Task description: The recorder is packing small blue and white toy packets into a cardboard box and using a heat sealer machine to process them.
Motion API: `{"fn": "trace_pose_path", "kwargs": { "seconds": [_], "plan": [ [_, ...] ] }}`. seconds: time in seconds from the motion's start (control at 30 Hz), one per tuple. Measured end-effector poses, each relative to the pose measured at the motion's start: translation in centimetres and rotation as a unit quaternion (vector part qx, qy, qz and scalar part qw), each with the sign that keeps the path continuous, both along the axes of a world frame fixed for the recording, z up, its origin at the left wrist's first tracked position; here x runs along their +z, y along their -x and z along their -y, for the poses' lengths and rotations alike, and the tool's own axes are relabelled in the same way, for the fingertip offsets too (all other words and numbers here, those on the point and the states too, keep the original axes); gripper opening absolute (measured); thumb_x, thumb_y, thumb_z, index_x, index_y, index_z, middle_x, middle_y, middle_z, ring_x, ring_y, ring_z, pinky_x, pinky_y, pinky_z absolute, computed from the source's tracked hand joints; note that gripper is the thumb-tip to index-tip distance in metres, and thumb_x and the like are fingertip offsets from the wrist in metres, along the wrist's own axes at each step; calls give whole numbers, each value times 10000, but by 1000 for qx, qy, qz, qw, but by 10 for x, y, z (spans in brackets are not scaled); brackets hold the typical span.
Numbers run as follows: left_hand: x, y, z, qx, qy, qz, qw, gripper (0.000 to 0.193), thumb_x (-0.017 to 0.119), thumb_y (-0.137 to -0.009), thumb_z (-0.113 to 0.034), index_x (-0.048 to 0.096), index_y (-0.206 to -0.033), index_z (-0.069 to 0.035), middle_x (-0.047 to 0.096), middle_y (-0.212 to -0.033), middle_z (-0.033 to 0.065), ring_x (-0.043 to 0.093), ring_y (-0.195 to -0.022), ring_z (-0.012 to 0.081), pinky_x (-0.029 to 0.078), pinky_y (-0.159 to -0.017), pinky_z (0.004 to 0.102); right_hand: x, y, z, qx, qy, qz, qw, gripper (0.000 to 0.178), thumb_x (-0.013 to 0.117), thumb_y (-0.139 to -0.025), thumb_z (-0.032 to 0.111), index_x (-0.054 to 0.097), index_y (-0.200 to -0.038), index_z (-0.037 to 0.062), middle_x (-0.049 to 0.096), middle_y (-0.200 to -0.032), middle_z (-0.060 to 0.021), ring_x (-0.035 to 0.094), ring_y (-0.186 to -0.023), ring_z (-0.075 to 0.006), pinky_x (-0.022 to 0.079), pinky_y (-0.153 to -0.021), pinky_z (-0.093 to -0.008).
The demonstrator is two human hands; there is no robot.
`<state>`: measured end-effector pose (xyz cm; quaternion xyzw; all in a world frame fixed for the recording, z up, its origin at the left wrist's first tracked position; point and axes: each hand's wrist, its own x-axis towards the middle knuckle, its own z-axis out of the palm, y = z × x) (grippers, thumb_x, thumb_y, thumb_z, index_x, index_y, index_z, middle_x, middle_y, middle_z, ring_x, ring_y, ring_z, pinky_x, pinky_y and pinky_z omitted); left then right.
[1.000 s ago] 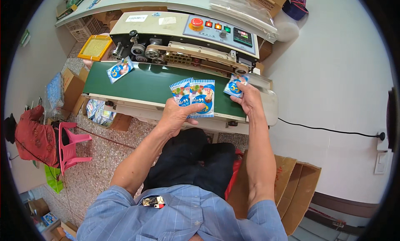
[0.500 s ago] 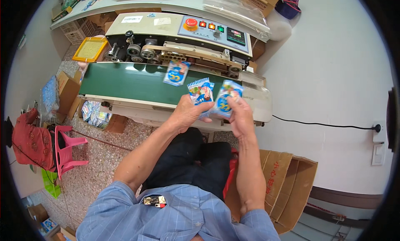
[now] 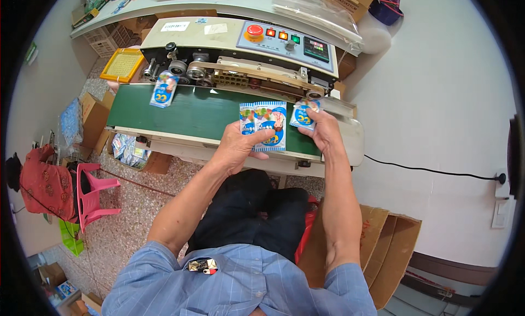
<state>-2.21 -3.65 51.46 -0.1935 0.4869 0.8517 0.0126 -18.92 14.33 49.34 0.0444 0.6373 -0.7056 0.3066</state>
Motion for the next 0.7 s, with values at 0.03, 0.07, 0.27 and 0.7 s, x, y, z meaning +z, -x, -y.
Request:
{"fn": "trace_pose_path", "kwargs": {
  "seconds": [0.03, 0.07, 0.27, 0.7],
  "plan": [
    [0, 2, -1, -1, 2, 2, 1000, 344, 717, -870, -154, 617, -1169, -14, 695, -1051, 81, 689, -882, 162, 614, -576, 311, -2, -2, 6, 15, 17, 7, 1000, 313, 561, -970, 168, 557, -1230, -5, 666, -1080, -89, 680, -878, -170, 605, -652, -305],
    [-1, 3, 0, 12, 5, 5, 1000, 344, 714, -870, -146, 615, -1169, -10, 695, -1048, 83, 689, -879, 162, 614, -580, 308, -2, -5, 12, 31, 32, 13, 999, 314, 557, -974, 172, 552, -1227, -13, 665, -1073, -97, 680, -872, -172, 605, -648, -300],
    [-7, 4, -4, 23, -28, -17, 999, 319, 694, -874, -107, 611, -1160, 7, 692, -1040, 91, 690, -873, 165, 616, -610, 296, 15, -56, 23, -16, 11, -63, 998, 450, 552, -991, 321, 491, -1253, -41, 600, -1160, -178, 616, -1065, -234, 571, -791, -356],
    [-10, 4, -7, -20, -105, -20, 994, 345, 584, -953, -144, 531, -1214, 76, 648, -1123, 179, 673, -981, 260, 629, -724, 342, 16, -37, -46, -97, 28, -69, 992, 258, 537, -980, 172, 542, -1173, 0, 663, -1001, -79, 685, -846, -163, 630, -603, -302]
  ]
}}
